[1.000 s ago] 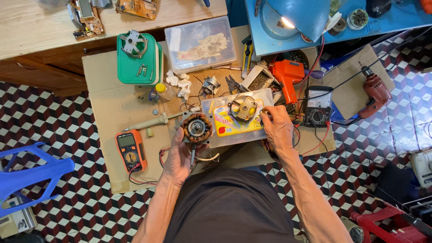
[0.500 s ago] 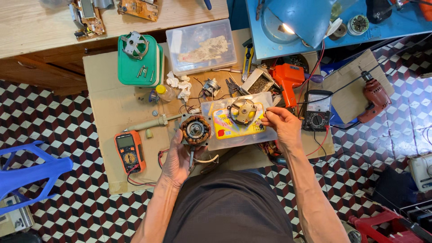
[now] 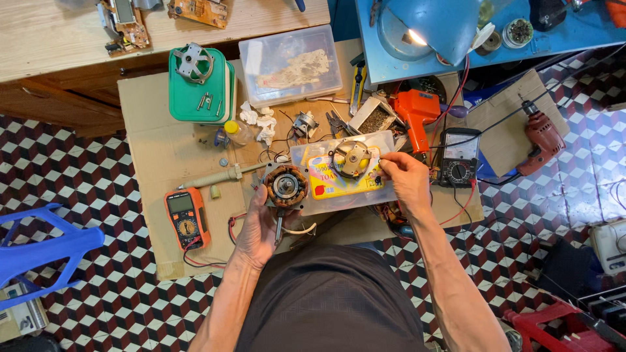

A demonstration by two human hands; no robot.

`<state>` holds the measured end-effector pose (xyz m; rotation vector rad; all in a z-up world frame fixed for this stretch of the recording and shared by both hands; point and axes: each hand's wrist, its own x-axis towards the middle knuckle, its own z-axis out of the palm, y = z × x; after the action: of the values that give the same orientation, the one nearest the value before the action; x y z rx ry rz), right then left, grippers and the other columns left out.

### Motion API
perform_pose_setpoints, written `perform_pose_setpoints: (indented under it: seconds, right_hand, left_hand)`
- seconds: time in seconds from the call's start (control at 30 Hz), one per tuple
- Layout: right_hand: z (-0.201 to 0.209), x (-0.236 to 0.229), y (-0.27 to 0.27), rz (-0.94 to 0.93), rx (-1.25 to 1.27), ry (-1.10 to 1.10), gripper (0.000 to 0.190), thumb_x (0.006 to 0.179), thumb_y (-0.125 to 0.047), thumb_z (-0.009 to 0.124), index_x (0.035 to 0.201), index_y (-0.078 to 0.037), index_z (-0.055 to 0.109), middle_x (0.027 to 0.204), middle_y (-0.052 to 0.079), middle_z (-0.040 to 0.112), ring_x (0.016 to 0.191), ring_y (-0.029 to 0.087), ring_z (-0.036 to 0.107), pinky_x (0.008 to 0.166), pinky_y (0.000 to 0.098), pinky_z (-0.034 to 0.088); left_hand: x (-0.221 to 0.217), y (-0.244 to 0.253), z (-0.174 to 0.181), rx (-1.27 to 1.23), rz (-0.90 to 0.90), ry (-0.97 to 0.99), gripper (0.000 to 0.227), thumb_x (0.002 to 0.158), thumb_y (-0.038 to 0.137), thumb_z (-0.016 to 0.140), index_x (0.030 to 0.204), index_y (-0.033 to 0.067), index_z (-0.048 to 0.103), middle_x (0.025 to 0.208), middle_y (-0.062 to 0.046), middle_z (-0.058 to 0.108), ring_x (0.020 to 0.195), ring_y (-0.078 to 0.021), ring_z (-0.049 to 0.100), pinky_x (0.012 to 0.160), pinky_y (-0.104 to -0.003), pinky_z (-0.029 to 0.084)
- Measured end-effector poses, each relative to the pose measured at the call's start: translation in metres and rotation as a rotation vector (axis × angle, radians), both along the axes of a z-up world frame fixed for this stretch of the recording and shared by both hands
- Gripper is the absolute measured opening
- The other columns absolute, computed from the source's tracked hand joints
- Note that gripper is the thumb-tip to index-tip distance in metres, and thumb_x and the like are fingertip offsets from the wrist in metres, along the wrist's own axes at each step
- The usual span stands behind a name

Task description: The person assembles an electrical motor by inserting the rotor into the stator, aligning the commutator, and securing the end caps. They use a hammer to tap the end cap into place and rotate the shaft to check alignment.

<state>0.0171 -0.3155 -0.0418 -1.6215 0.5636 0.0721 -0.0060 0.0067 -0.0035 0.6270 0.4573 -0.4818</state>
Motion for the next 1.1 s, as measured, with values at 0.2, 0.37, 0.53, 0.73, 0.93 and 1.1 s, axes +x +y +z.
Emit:
perform_pose_setpoints:
  seconds: [0.2, 0.37, 0.53, 0.73, 0.93, 1.1]
  right_hand:
    - [0.011, 0.002, 0.008, 0.249, -0.572, -0.125, 0.023, 0.096, -0.011, 0.066, 0.114, -0.003, 0.076, 0.098, 0.011, 0.070, 0.085, 0.019, 0.068, 0.078, 0.0299, 0.053]
    - [0.025, -0.026, 0.012, 0.180, -0.640, -0.146, 0.020, 0.097, -0.013, 0.066, 0.111, -0.001, 0.073, 0.100, 0.011, 0.070, 0.086, 0.021, 0.069, 0.078, 0.0314, 0.053]
    - [0.022, -0.042, 0.023, 0.251, -0.779, -0.174, 0.025, 0.091, -0.013, 0.072, 0.112, -0.001, 0.069, 0.095, 0.014, 0.064, 0.084, 0.028, 0.064, 0.075, 0.0379, 0.051]
    - [0.011, -0.042, 0.026, 0.190, -0.748, -0.155, 0.015, 0.092, -0.011, 0.071, 0.103, -0.001, 0.067, 0.096, 0.012, 0.064, 0.082, 0.025, 0.065, 0.076, 0.0371, 0.053]
    - [0.028, -0.043, 0.027, 0.092, -0.345, -0.081, 0.013, 0.095, -0.010, 0.071, 0.104, -0.001, 0.067, 0.091, 0.007, 0.070, 0.078, 0.013, 0.064, 0.072, 0.0267, 0.054]
    - [0.077, -0.048, 0.051, -0.062, 0.266, -0.027, 0.013, 0.095, -0.004, 0.074, 0.107, 0.000, 0.071, 0.087, 0.010, 0.072, 0.069, 0.012, 0.059, 0.059, 0.0234, 0.046]
  left_hand:
    - [-0.002, 0.001, -0.005, -0.002, -0.005, 0.021, 0.071, 0.085, 0.046, 0.079, 0.139, 0.0075, 0.054, 0.126, -0.010, 0.068, 0.110, -0.0228, 0.069, 0.088, -0.044, 0.063]
    - [-0.005, -0.001, -0.012, -0.010, -0.018, 0.056, 0.070, 0.084, 0.046, 0.079, 0.137, 0.0069, 0.055, 0.121, -0.011, 0.069, 0.102, -0.0233, 0.070, 0.089, -0.046, 0.064]
    - [-0.003, -0.005, -0.014, -0.006, -0.057, 0.080, 0.071, 0.082, 0.048, 0.080, 0.134, 0.0067, 0.057, 0.117, -0.009, 0.070, 0.100, -0.0223, 0.071, 0.090, -0.046, 0.063]
    - [-0.001, -0.009, -0.005, -0.002, -0.090, 0.042, 0.069, 0.082, 0.046, 0.080, 0.135, 0.0079, 0.057, 0.121, -0.008, 0.069, 0.107, -0.0214, 0.070, 0.092, -0.046, 0.062]
    - [0.001, -0.021, 0.007, -0.029, -0.093, 0.052, 0.066, 0.085, 0.043, 0.079, 0.135, 0.0050, 0.058, 0.123, -0.009, 0.069, 0.111, -0.0210, 0.069, 0.094, -0.044, 0.062]
    - [0.003, -0.030, 0.019, -0.009, -0.097, 0.013, 0.060, 0.087, 0.039, 0.077, 0.132, 0.0058, 0.055, 0.121, -0.007, 0.069, 0.111, -0.0180, 0.069, 0.092, -0.040, 0.063]
